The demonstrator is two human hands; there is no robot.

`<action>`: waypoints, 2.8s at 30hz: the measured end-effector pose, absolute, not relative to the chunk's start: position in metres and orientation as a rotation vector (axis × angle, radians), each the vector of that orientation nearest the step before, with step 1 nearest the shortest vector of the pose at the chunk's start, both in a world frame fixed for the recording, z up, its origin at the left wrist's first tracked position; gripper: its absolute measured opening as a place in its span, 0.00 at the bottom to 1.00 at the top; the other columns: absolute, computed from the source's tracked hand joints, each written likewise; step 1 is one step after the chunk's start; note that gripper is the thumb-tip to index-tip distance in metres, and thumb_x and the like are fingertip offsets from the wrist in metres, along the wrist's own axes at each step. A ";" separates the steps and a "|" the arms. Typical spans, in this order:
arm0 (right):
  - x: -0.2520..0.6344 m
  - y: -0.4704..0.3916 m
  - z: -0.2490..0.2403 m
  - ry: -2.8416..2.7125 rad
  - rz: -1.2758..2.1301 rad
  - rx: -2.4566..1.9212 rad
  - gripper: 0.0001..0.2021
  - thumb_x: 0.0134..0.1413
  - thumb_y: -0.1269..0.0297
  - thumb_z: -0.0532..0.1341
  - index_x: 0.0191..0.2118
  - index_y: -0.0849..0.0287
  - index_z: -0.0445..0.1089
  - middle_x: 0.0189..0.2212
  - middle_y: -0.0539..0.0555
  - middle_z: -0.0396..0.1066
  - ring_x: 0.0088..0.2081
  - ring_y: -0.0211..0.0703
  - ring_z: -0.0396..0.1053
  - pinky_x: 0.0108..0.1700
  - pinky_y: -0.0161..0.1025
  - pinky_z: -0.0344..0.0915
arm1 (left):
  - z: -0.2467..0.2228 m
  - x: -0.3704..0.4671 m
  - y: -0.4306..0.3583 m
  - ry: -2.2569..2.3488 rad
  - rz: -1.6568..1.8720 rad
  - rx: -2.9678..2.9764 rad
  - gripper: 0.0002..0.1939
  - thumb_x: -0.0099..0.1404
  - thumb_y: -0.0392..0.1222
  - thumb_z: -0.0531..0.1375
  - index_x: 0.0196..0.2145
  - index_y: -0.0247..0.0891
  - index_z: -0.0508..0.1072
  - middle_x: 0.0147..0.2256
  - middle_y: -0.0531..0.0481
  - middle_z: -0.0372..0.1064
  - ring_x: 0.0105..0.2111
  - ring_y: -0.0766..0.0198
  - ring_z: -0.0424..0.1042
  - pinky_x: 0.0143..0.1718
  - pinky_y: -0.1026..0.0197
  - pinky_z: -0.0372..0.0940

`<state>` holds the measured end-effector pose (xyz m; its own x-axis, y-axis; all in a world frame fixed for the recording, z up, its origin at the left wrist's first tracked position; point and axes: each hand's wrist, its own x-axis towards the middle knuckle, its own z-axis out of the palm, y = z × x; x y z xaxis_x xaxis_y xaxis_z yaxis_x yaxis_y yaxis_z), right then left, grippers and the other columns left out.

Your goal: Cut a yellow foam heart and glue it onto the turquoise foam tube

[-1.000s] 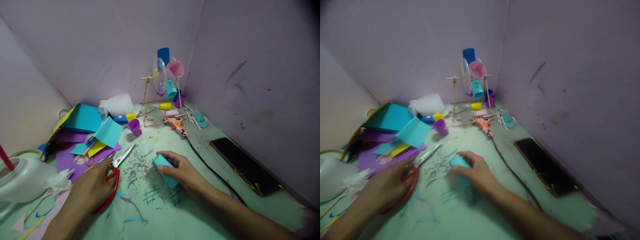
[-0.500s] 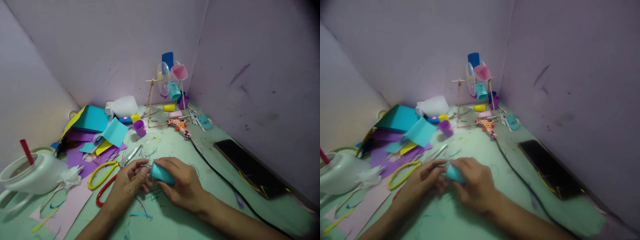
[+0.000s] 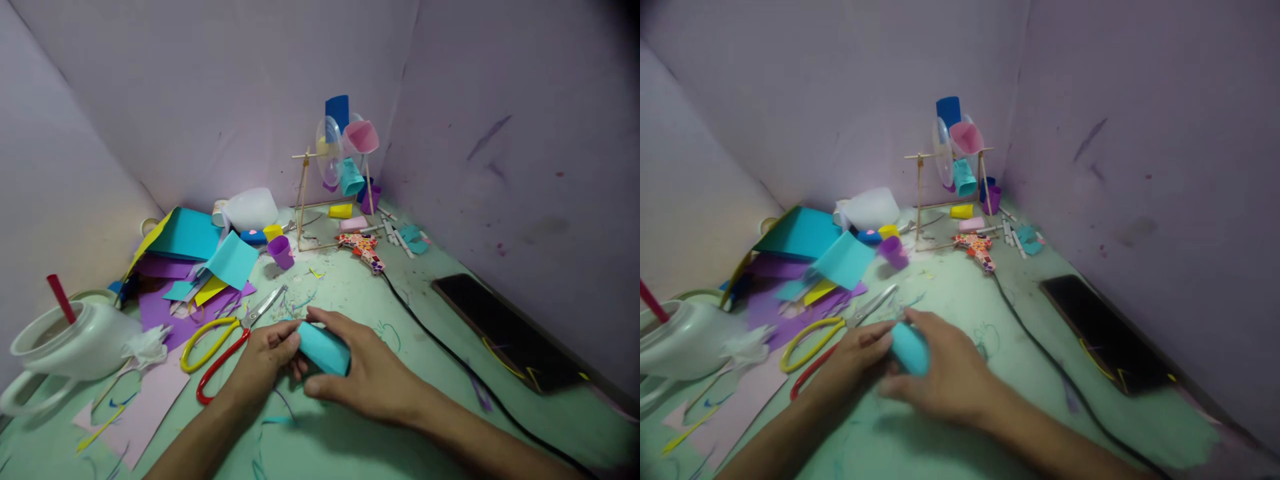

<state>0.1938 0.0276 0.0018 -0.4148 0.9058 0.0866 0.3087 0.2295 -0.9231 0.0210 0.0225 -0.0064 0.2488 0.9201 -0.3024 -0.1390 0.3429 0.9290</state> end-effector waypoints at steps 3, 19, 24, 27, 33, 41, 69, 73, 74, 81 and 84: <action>0.204 0.040 0.006 -1.338 1.693 -1.053 0.28 0.48 0.47 0.59 0.52 0.57 0.65 0.51 0.61 0.67 0.47 0.54 0.68 0.45 0.52 0.65 | -0.006 0.019 0.023 0.982 0.937 0.795 0.19 0.54 0.43 0.64 0.43 0.33 0.74 0.24 0.50 0.69 0.22 0.69 0.65 0.26 0.66 0.61; 0.200 0.038 -0.014 -1.992 1.109 -0.628 0.43 0.35 0.66 0.72 0.59 0.51 0.54 0.55 0.58 0.61 0.56 0.52 0.60 0.57 0.51 0.55 | -0.005 0.027 0.019 0.887 0.997 0.546 0.11 0.56 0.34 0.61 0.39 0.32 0.75 0.29 0.46 0.73 0.28 0.66 0.71 0.33 0.66 0.66; 0.189 0.038 -0.022 -1.800 1.147 -0.761 0.25 0.43 0.76 0.63 0.49 0.55 0.61 0.44 0.56 0.70 0.43 0.44 0.71 0.46 0.43 0.67 | -0.014 0.031 0.014 0.949 0.923 0.669 0.19 0.59 0.40 0.59 0.48 0.34 0.69 0.35 0.44 0.73 0.30 0.63 0.72 0.31 0.61 0.68; 0.187 0.038 -0.021 -1.765 1.099 -0.726 0.22 0.42 0.77 0.63 0.46 0.55 0.64 0.44 0.55 0.70 0.44 0.44 0.70 0.47 0.43 0.67 | -0.014 0.029 0.011 1.101 0.938 0.915 0.24 0.56 0.39 0.62 0.51 0.38 0.66 0.45 0.44 0.72 0.42 0.58 0.72 0.46 0.58 0.66; 0.182 0.032 -0.029 -1.812 0.962 -0.781 0.23 0.44 0.77 0.61 0.48 0.51 0.67 0.45 0.55 0.72 0.52 0.49 0.65 0.54 0.52 0.60 | -0.015 0.024 0.008 1.413 0.844 1.356 0.30 0.52 0.39 0.62 0.54 0.34 0.64 0.55 0.39 0.63 0.57 0.50 0.59 0.52 0.56 0.63; 0.189 0.043 -0.019 -1.798 1.046 -0.739 0.26 0.41 0.71 0.67 0.50 0.53 0.66 0.44 0.56 0.73 0.46 0.48 0.69 0.49 0.47 0.65 | -0.023 0.020 0.010 1.453 0.815 1.274 0.27 0.49 0.38 0.64 0.50 0.42 0.69 0.50 0.47 0.69 0.53 0.53 0.65 0.50 0.58 0.65; 0.220 0.050 -0.009 -1.857 1.111 -0.750 0.17 0.55 0.63 0.53 0.51 0.56 0.64 0.46 0.58 0.67 0.49 0.51 0.64 0.53 0.52 0.59 | -0.018 0.020 0.013 1.340 0.736 1.336 0.20 0.53 0.30 0.58 0.45 0.40 0.71 0.45 0.46 0.70 0.46 0.56 0.69 0.46 0.58 0.64; 0.211 0.049 0.010 -1.881 1.406 -0.854 0.19 0.44 0.70 0.60 0.46 0.56 0.69 0.41 0.54 0.72 0.41 0.46 0.70 0.43 0.43 0.67 | -0.019 0.020 0.009 1.287 0.735 1.506 0.23 0.53 0.28 0.55 0.48 0.40 0.69 0.46 0.45 0.68 0.45 0.56 0.68 0.43 0.58 0.64; 0.208 0.048 0.012 -1.903 1.405 -0.932 0.19 0.42 0.73 0.60 0.44 0.56 0.71 0.39 0.53 0.73 0.39 0.45 0.71 0.41 0.42 0.68 | -0.019 0.020 0.009 1.282 0.719 1.575 0.23 0.53 0.28 0.55 0.47 0.40 0.70 0.44 0.45 0.69 0.43 0.57 0.68 0.42 0.58 0.64; 0.199 0.050 0.016 -2.110 1.221 -1.226 0.17 0.35 0.80 0.58 0.31 0.58 0.76 0.26 0.51 0.77 0.28 0.44 0.74 0.30 0.37 0.68 | -0.021 0.015 0.001 1.280 0.721 1.700 0.28 0.52 0.33 0.61 0.53 0.44 0.66 0.50 0.45 0.67 0.49 0.52 0.65 0.50 0.54 0.60; 0.207 0.054 0.026 -2.160 1.244 -1.212 0.17 0.37 0.80 0.57 0.31 0.55 0.78 0.26 0.50 0.78 0.28 0.44 0.75 0.30 0.37 0.68 | -0.023 0.010 -0.001 1.196 0.720 1.594 0.25 0.57 0.40 0.60 0.54 0.47 0.65 0.49 0.45 0.68 0.44 0.54 0.70 0.44 0.57 0.65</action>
<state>0.2073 0.0538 0.0259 -0.5626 0.8209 -0.0973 0.4962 0.2412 -0.8340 0.0097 -0.0011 -0.0231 0.3401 0.9358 -0.0928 0.3559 -0.0367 0.9338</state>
